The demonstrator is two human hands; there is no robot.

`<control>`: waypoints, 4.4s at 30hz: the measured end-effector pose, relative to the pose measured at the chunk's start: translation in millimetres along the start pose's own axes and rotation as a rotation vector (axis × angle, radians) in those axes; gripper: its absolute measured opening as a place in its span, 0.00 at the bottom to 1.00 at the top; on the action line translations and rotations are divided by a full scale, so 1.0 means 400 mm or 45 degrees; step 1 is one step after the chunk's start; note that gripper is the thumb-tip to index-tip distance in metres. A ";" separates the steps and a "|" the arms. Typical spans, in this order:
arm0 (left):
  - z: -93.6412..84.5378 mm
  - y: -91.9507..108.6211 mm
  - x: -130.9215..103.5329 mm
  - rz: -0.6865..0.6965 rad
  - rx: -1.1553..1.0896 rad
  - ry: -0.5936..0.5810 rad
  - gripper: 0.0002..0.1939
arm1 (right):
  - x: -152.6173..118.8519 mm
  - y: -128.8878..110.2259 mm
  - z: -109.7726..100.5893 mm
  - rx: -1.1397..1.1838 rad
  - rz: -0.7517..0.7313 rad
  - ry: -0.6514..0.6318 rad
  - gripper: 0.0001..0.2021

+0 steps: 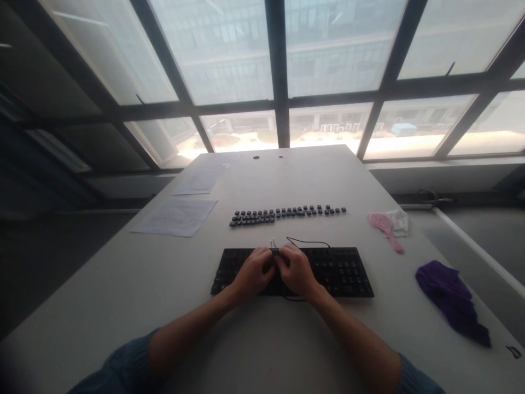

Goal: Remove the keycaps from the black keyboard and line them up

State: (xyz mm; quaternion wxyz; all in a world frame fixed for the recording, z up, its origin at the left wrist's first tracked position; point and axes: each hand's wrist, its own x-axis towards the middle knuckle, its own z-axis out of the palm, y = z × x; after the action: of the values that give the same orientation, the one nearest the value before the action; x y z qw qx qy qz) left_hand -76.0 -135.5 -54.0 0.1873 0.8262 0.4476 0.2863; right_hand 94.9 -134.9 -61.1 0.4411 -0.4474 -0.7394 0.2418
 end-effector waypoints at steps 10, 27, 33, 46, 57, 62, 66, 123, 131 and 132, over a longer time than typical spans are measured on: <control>0.007 -0.008 0.020 -0.002 0.015 -0.064 0.08 | -0.002 -0.003 -0.001 -0.039 -0.029 -0.015 0.06; 0.019 0.006 0.001 -0.013 0.140 -0.037 0.07 | 0.000 -0.002 -0.002 0.183 -0.053 0.115 0.10; 0.013 0.013 0.002 -0.074 0.098 -0.025 0.05 | 0.004 -0.016 -0.006 0.128 0.002 0.137 0.12; 0.019 -0.002 -0.004 0.077 0.115 0.017 0.10 | 0.007 0.013 0.005 0.208 0.262 0.290 0.12; -0.052 0.034 0.036 0.116 0.224 0.138 0.06 | 0.016 0.012 0.001 0.381 0.353 0.357 0.11; -0.103 -0.029 0.187 0.040 0.370 0.229 0.06 | 0.017 0.021 0.006 0.368 0.356 0.336 0.10; -0.072 -0.106 0.300 -0.058 0.492 0.221 0.05 | 0.016 0.028 0.009 0.351 0.366 0.340 0.11; 0.013 0.009 0.024 -0.096 -0.023 -0.090 0.16 | 0.005 0.033 -0.038 0.215 0.181 0.182 0.13; 0.020 0.003 0.020 -0.061 -0.021 -0.084 0.13 | 0.006 0.023 -0.040 0.179 0.101 0.100 0.12; 0.019 0.004 0.020 -0.057 -0.019 -0.082 0.13 | 0.005 0.022 -0.040 0.172 0.083 0.089 0.11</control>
State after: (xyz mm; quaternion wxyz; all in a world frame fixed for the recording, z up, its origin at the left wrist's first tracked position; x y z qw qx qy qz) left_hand -66.7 -130.0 -56.6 0.2141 0.8233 0.4577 0.2584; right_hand 112.3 -129.6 -59.0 0.4877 -0.4487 -0.6906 0.2896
